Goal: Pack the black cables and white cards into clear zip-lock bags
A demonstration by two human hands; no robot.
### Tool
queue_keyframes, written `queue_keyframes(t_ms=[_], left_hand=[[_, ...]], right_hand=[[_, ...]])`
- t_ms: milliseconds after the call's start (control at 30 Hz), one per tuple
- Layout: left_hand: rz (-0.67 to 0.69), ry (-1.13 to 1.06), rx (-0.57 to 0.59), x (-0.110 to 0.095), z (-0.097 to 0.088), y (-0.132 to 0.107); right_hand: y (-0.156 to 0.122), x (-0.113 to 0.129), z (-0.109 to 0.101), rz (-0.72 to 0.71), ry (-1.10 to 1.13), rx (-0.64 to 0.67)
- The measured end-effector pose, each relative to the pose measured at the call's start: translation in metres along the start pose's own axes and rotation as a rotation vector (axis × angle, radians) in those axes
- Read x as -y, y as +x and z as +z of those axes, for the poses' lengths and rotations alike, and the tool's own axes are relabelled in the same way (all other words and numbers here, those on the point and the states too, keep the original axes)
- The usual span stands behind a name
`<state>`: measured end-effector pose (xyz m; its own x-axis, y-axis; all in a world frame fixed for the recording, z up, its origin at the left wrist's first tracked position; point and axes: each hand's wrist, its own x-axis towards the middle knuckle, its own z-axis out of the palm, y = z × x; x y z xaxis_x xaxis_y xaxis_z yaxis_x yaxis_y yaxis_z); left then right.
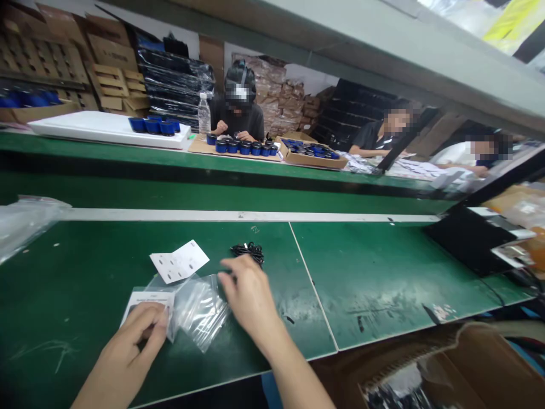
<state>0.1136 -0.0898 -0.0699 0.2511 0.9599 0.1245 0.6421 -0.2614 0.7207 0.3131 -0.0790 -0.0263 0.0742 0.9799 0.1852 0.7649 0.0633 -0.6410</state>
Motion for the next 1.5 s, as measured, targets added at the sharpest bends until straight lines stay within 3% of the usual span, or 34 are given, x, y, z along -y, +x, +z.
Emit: queue_keyframes(t_ms=[67, 167, 267, 400, 567, 600, 700, 733, 867, 967, 1033, 1133, 1333, 1400, 1500], left_hand=[[-0.06, -0.039, -0.008, -0.004, 0.001, 0.004], [-0.096, -0.055, -0.027, -0.009, 0.002, 0.008], [-0.097, -0.065, -0.033, -0.011, 0.002, 0.009], [-0.07, -0.101, -0.046, -0.01, 0.0, 0.009], [-0.014, -0.103, 0.019, -0.008, -0.004, 0.008], [-0.002, -0.088, 0.035, -0.007, -0.005, 0.007], [0.031, -0.025, 0.05, -0.003, -0.007, 0.005], [0.035, -0.003, 0.042, -0.002, -0.008, 0.004], [0.023, 0.059, 0.01, 0.0, -0.011, -0.004], [0.062, 0.071, -0.07, 0.001, -0.011, -0.013], [0.115, 0.088, -0.13, 0.002, -0.01, -0.019], [0.193, 0.17, -0.159, 0.001, -0.009, -0.024], [0.283, 0.271, -0.165, -0.005, -0.011, -0.025], [0.294, 0.279, -0.163, -0.006, -0.012, -0.025], [0.317, 0.3, -0.164, -0.009, -0.013, -0.028]], right_hand=[[0.015, -0.015, -0.015, 0.037, -0.11, -0.08], [0.036, -0.034, -0.024, 0.048, -0.138, -0.056], [0.049, -0.047, -0.028, 0.053, -0.083, -0.018], [0.05, -0.052, -0.036, 0.089, 0.077, -0.063], [0.016, -0.019, -0.024, 0.11, 0.332, 0.033], [0.006, -0.008, -0.018, 0.104, 0.386, 0.094], [-0.022, 0.023, 0.002, 0.057, 0.658, 0.455], [-0.028, 0.029, 0.008, 0.035, 0.67, 0.477], [-0.039, 0.034, 0.028, -0.068, 0.365, 0.379], [-0.043, 0.03, 0.04, -0.137, 0.025, 0.27], [-0.046, 0.032, 0.044, -0.168, -0.081, 0.235], [-0.049, 0.04, 0.041, -0.16, -0.016, 0.294], [-0.048, 0.044, 0.016, -0.161, 0.434, 0.524], [-0.049, 0.042, 0.017, -0.118, 0.518, 0.482], [-0.052, 0.039, 0.028, -0.034, 0.513, 0.297]])
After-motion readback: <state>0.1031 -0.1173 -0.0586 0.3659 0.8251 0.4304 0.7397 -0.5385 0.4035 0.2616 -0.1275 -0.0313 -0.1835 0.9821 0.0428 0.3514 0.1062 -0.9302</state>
